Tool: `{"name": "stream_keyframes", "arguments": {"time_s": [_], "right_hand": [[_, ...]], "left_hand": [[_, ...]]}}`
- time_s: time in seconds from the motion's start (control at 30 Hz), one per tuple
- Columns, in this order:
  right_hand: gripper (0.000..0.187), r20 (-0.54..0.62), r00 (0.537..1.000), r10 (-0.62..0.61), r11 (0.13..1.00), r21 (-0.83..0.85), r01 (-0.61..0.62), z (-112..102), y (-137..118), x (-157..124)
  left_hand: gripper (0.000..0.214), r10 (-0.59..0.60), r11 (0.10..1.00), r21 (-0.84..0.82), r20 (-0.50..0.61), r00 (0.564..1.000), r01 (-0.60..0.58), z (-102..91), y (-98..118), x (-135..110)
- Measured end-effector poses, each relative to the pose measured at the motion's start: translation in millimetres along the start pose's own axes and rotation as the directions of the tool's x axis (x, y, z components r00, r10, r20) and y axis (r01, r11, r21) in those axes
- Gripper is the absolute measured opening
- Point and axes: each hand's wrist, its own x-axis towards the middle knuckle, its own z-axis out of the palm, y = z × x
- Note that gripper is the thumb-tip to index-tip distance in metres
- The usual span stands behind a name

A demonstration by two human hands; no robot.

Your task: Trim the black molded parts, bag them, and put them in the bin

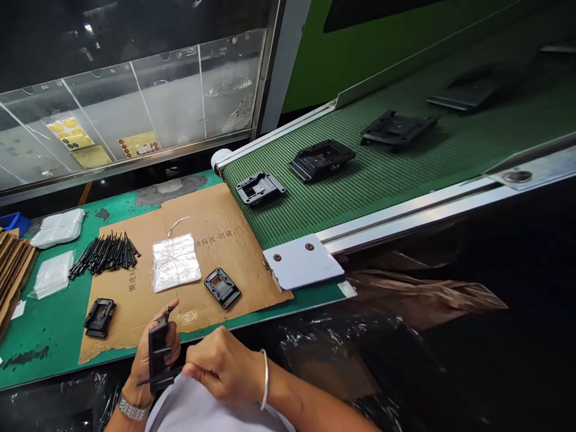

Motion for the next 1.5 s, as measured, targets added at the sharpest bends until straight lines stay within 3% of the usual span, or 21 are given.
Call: {"name": "stream_keyframes", "arguments": {"time_s": [0.07,0.13,0.23,0.3,0.37,0.47,0.53,0.63,0.77,0.87,0.93,1.0,1.07,1.1,1.13,1.2,1.23,1.3,1.4,1.43,1.5], "right_hand": [[0.046,-0.065,0.997,0.036,0.999,0.039,-0.034,0.3,2.7,-3.5],[0.045,-0.174,0.971,0.164,0.986,0.041,-0.159,-0.4,12.0,-8.4],[0.040,-0.287,0.871,0.400,0.894,-0.088,-0.440,-1.6,40.5,-20.5],[0.036,-0.345,0.770,0.537,0.735,-0.256,-0.628,-1.8,65.7,-30.8],[0.032,-0.401,0.643,0.653,0.498,-0.414,-0.762,-1.5,90.5,-40.8],[0.027,-0.454,0.473,0.755,0.189,-0.540,-0.820,-0.2,118.4,-50.9],[0.027,-0.472,0.422,0.774,0.091,-0.577,-0.812,1.1,129.4,-54.1],[0.027,-0.478,0.395,0.784,0.044,-0.593,-0.804,3.1,138.2,-55.9],[0.027,-0.484,0.402,0.777,0.030,-0.611,-0.791,4.0,141.5,-55.9],[0.026,-0.498,0.465,0.732,0.073,-0.621,-0.780,3.5,139.5,-53.7],[0.026,-0.493,0.531,0.690,0.200,-0.575,-0.794,3.4,136.0,-50.1],[0.030,-0.475,0.586,0.656,0.422,-0.414,-0.807,4.6,129.8,-44.0],[0.038,-0.415,0.608,0.677,0.631,-0.096,-0.769,8.4,120.4,-35.0],[0.044,-0.351,0.614,0.707,0.679,0.094,-0.728,11.7,114.6,-29.6],[0.050,-0.259,0.627,0.735,0.678,0.270,-0.683,15.7,108.4,-23.5],[0.060,-0.048,0.669,0.742,0.595,0.507,-0.624,25.6,96.3,-10.2],[0.061,0.048,0.699,0.714,0.558,0.564,-0.609,30.8,91.0,-3.4],[0.057,0.192,0.762,0.619,0.523,0.624,-0.581,40.3,83.2,9.1],[0.049,0.324,0.818,0.475,0.432,0.725,-0.537,49.6,78.8,23.3],[0.048,0.341,0.818,0.464,0.376,0.760,-0.530,51.6,79.0,26.9],[0.046,0.323,0.796,0.512,0.282,0.812,-0.511,56.2,80.8,33.5]], "left_hand": [[0.042,-0.022,0.980,-0.196,0.064,0.998,0.035,3.5,1.1,-1.5],[0.041,-0.080,0.914,-0.386,0.126,0.989,0.123,7.0,2.1,-6.8],[0.038,-0.147,0.825,-0.524,0.161,0.976,0.211,12.4,2.6,-16.3],[0.036,-0.174,0.808,-0.542,0.156,0.972,0.231,15.2,2.2,-19.8],[0.035,-0.192,0.794,-0.557,0.149,0.970,0.243,16.9,2.0,-20.6],[0.029,-0.235,0.758,-0.591,0.147,0.961,0.276,18.6,2.7,-19.2],[0.025,-0.255,0.748,-0.595,0.152,0.955,0.294,19.5,3.7,-18.1],[0.030,-0.251,0.768,-0.567,0.161,0.955,0.298,19.4,4.5,-17.4],[0.043,-0.233,0.751,-0.587,0.196,0.953,0.304,17.0,4.4,-18.2],[0.041,-0.232,0.744,-0.594,0.202,0.952,0.307,14.6,4.1,-18.8],[0.034,-0.215,0.780,-0.558,0.183,0.959,0.282,11.9,3.2,-17.0],[0.030,-0.203,0.855,-0.445,0.186,0.961,0.267,7.2,1.5,-11.3],[0.033,-0.196,0.950,-0.211,0.174,0.965,0.231,0.4,-0.3,-1.4],[0.034,-0.188,0.979,-0.052,0.137,0.973,0.196,-3.4,-0.8,4.7],[0.035,-0.173,0.979,0.123,0.086,0.981,0.162,-7.1,-0.6,11.0],[0.033,-0.096,0.891,0.444,-0.013,0.995,0.092,-13.3,3.0,22.3],[0.032,-0.052,0.813,0.579,-0.025,0.998,0.057,-15.5,6.8,26.6],[0.029,0.007,0.625,0.779,0.054,0.999,-0.046,-18.3,17.9,31.6],[0.025,0.038,0.393,0.892,0.226,0.973,-0.223,-22.9,37.9,32.5],[0.026,0.088,0.364,0.897,0.234,0.968,-0.249,-25.9,43.1,32.2],[0.035,0.332,0.381,0.890,0.121,0.935,-0.251,-34.9,48.1,31.7]]}}
